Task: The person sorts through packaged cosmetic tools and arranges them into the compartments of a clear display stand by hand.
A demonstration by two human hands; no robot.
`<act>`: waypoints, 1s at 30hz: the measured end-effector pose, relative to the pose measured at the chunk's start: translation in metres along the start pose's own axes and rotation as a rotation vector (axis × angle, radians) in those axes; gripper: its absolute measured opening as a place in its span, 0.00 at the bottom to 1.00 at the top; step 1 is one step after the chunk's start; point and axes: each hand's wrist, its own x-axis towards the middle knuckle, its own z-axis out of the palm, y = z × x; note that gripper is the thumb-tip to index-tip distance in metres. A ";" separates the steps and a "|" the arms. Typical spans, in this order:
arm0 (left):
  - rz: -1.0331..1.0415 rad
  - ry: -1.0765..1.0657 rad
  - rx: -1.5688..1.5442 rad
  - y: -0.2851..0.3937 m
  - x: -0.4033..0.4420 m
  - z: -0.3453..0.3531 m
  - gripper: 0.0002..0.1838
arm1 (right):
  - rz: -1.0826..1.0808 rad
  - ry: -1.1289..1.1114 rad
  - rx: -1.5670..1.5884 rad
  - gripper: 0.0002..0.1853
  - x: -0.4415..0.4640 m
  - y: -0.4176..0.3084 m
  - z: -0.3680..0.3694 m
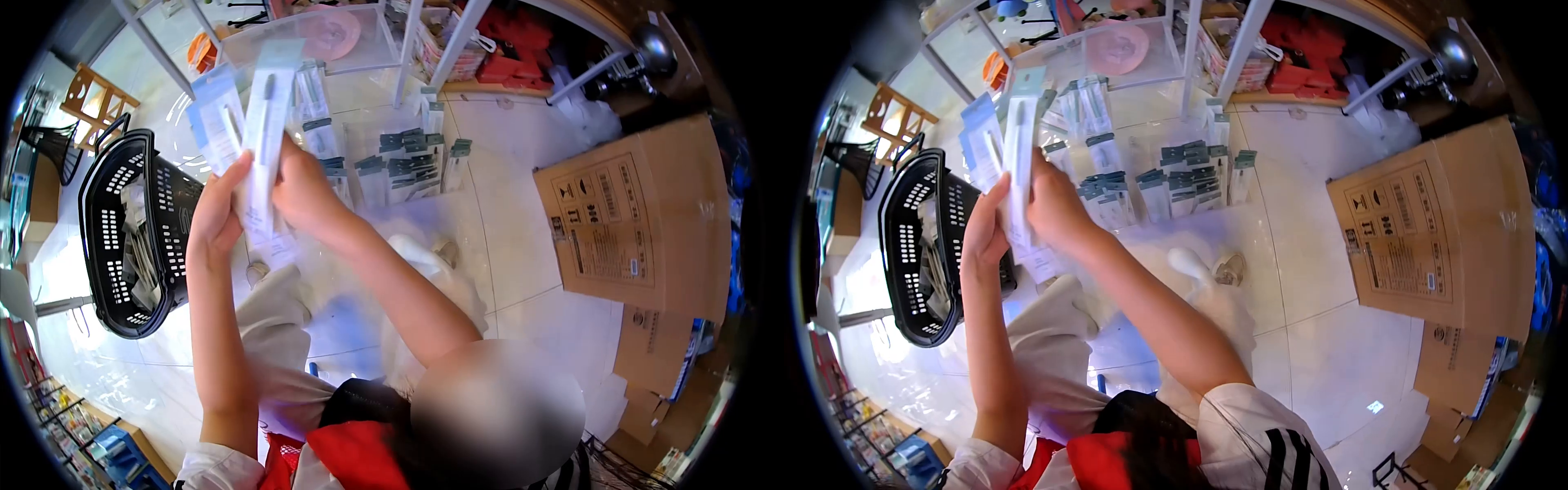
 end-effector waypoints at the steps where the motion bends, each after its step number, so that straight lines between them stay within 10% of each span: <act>1: 0.007 0.000 0.004 -0.001 0.001 0.000 0.21 | 0.049 -0.039 0.037 0.20 -0.001 0.001 0.002; 10: 0.100 0.159 0.304 -0.016 0.012 0.023 0.21 | -0.036 0.632 -0.172 0.11 0.006 0.016 0.001; 17: 0.156 0.168 0.436 -0.040 0.014 0.048 0.22 | 0.299 0.410 -0.040 0.11 0.010 0.007 -0.054; 23: 0.142 0.144 0.233 -0.041 0.019 0.044 0.20 | 0.068 0.627 -0.027 0.07 0.025 0.000 -0.140; 30: 0.134 0.174 0.241 -0.037 0.005 0.021 0.22 | 0.129 0.193 -0.974 0.15 0.000 0.090 -0.325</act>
